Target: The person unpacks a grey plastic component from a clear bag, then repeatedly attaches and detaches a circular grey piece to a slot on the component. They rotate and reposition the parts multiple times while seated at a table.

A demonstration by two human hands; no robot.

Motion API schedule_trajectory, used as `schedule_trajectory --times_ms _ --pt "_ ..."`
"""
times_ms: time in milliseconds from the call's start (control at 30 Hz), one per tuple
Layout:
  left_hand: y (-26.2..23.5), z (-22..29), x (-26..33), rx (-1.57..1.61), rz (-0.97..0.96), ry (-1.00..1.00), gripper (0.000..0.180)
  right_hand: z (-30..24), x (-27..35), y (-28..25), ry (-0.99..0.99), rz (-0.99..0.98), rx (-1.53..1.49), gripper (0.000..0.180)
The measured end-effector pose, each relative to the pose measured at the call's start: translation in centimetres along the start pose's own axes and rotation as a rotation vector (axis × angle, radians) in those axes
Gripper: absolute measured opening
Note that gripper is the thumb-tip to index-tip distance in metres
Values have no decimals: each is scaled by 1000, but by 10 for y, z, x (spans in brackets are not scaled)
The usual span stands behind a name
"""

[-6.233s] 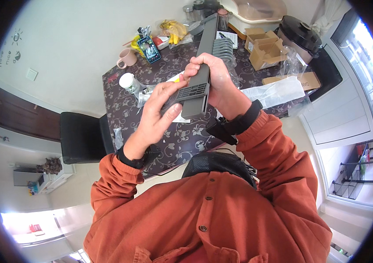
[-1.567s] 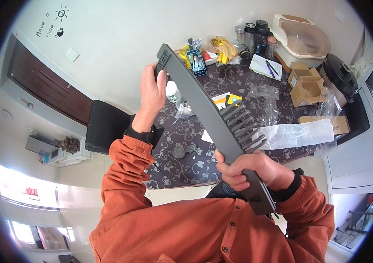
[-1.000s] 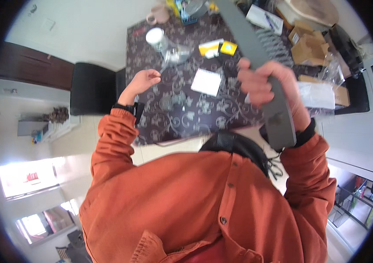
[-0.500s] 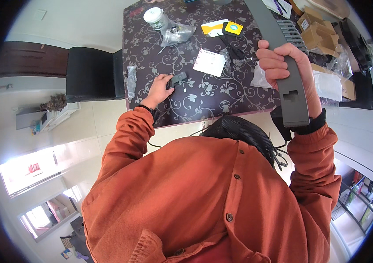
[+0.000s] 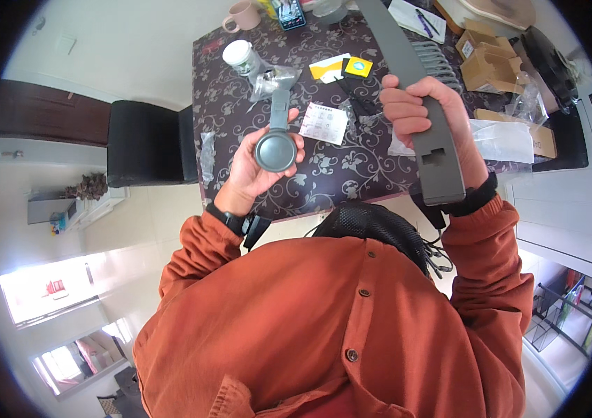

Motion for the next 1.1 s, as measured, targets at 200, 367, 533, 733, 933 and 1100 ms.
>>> schedule_trajectory --times_ms 200,367,533,733,933,1100 --pt "52 -2 3 -188 -54 24 61 -2 -3 12 -24 -109 -34 19" --pt "82 -3 3 -340 -19 80 50 -4 -6 27 -12 -268 -130 17" --pt "110 -2 -1 -429 -47 121 44 -5 -7 34 -41 -268 -109 15" --pt "140 -11 -3 -457 -69 64 42 -12 -13 35 -215 -201 110 12" --pt "156 -20 -13 -417 -52 -6 43 -13 -19 38 -249 -163 170 11" --pt "167 -26 -17 -353 -113 -67 38 -14 -21 34 -268 -78 208 11"
Point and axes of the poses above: each hand's wrist, its own x-axis away from the middle knuckle, its own y-axis out of the palm, z = x × y, the point moved 8 cm from there along -x, towards the middle knuckle, and after that the axes turned 5 degrees about x, right-handed, at the moved point
